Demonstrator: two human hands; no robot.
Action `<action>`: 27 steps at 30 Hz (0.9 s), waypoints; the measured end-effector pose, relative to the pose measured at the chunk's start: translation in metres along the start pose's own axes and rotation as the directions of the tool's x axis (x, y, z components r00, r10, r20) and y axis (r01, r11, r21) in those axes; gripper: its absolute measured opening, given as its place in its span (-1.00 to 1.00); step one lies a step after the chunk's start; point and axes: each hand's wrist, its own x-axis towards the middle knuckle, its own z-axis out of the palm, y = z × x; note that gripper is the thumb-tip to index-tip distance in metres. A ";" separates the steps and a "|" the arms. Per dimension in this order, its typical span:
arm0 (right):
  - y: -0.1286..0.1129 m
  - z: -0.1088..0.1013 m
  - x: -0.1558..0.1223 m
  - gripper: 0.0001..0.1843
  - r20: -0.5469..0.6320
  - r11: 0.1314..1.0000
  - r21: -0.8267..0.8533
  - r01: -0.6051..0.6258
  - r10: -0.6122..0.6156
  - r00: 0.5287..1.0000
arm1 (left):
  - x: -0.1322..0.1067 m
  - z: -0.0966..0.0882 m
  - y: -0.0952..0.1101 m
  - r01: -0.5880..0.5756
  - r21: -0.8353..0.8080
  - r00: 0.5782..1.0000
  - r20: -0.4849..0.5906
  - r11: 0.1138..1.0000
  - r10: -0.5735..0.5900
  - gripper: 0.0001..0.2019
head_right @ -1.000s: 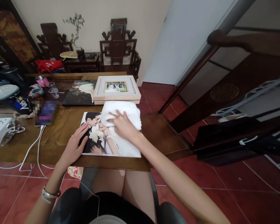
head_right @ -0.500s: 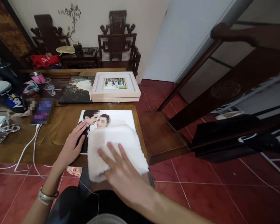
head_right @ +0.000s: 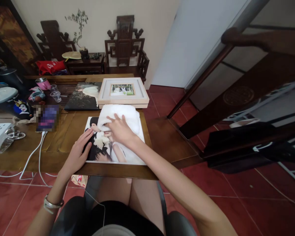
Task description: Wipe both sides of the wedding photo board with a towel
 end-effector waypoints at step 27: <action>-0.029 0.009 -0.049 -0.53 -0.009 0.993 -0.116 -0.010 0.009 1.000 | -0.002 -0.005 0.009 0.037 -0.111 0.999 -0.024 0.993 -0.040 -0.55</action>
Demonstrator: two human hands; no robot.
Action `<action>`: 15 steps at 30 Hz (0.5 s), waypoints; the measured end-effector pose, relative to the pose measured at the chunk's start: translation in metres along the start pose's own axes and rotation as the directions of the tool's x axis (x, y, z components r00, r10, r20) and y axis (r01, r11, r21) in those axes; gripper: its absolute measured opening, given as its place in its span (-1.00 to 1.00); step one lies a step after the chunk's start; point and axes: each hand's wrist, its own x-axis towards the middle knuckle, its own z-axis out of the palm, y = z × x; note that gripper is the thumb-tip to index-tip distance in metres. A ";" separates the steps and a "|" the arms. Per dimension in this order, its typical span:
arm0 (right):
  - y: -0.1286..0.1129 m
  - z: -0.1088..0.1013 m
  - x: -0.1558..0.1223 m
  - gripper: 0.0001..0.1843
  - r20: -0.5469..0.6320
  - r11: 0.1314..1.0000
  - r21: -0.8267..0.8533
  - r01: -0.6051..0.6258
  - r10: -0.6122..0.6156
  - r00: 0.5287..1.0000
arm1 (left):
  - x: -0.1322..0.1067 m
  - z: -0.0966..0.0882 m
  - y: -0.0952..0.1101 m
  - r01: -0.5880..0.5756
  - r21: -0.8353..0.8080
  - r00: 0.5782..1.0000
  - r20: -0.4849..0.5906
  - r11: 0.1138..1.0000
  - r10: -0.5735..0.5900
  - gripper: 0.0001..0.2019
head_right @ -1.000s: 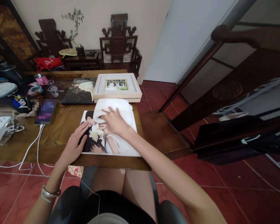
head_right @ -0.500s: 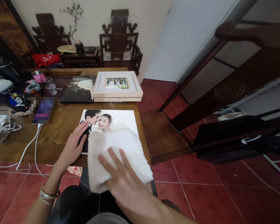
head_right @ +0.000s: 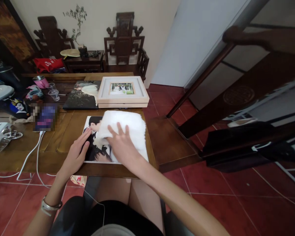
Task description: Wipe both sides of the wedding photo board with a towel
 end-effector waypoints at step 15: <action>-0.017 -0.005 -0.089 -0.56 -0.056 0.905 0.308 0.292 -0.289 0.956 | 0.000 0.002 0.002 -0.025 0.055 1.000 0.017 0.998 0.024 -0.53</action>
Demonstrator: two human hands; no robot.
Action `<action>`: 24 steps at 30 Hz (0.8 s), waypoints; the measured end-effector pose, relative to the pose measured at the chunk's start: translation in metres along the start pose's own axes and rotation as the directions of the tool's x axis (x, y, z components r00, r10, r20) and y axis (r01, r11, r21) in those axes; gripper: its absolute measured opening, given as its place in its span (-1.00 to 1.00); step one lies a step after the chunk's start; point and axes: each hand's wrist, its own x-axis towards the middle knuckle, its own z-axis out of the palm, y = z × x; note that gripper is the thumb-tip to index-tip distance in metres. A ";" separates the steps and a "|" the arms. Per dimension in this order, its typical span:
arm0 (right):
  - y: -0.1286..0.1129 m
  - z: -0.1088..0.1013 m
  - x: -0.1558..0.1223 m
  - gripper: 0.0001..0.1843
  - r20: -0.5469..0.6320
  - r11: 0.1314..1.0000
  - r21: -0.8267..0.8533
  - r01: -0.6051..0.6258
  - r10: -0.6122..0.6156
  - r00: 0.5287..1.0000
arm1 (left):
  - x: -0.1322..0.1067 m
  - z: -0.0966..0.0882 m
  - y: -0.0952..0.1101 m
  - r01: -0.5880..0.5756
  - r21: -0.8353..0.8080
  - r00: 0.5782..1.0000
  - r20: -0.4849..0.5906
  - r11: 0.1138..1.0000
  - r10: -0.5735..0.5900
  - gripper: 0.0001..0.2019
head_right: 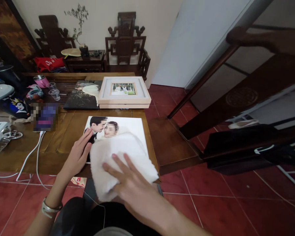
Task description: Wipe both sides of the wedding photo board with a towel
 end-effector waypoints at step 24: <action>0.069 -0.013 0.155 -0.36 -0.068 0.989 0.020 -0.149 0.150 0.986 | 0.004 0.004 -0.011 -0.053 0.055 0.998 -0.035 0.997 0.055 -0.60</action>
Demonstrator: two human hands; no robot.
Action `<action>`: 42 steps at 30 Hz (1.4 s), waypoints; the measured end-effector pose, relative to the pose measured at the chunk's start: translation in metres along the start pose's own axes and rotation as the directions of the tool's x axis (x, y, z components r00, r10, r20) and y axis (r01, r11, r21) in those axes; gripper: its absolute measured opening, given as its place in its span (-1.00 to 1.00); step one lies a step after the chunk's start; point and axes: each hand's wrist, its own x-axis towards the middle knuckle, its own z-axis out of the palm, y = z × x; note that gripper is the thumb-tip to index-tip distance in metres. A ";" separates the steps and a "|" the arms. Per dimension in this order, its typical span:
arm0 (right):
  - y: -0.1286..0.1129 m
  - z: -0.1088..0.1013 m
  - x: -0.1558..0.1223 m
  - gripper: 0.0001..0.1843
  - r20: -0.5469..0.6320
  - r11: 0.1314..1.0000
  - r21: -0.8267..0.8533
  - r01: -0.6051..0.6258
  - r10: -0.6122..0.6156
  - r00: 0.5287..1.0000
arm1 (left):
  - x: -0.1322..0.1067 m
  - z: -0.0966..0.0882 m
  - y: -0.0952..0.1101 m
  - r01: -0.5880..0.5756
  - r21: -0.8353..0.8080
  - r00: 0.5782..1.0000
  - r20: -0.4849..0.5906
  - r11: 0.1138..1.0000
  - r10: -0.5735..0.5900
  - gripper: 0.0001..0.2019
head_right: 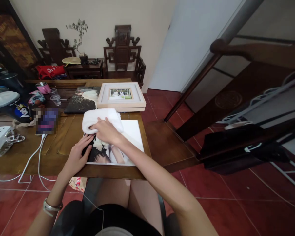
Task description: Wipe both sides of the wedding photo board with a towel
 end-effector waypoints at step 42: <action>0.041 -0.001 -0.162 -0.70 -0.187 0.988 -0.149 0.043 -0.071 0.980 | 0.001 -0.002 0.003 0.053 0.009 0.998 0.024 0.999 -0.053 -0.58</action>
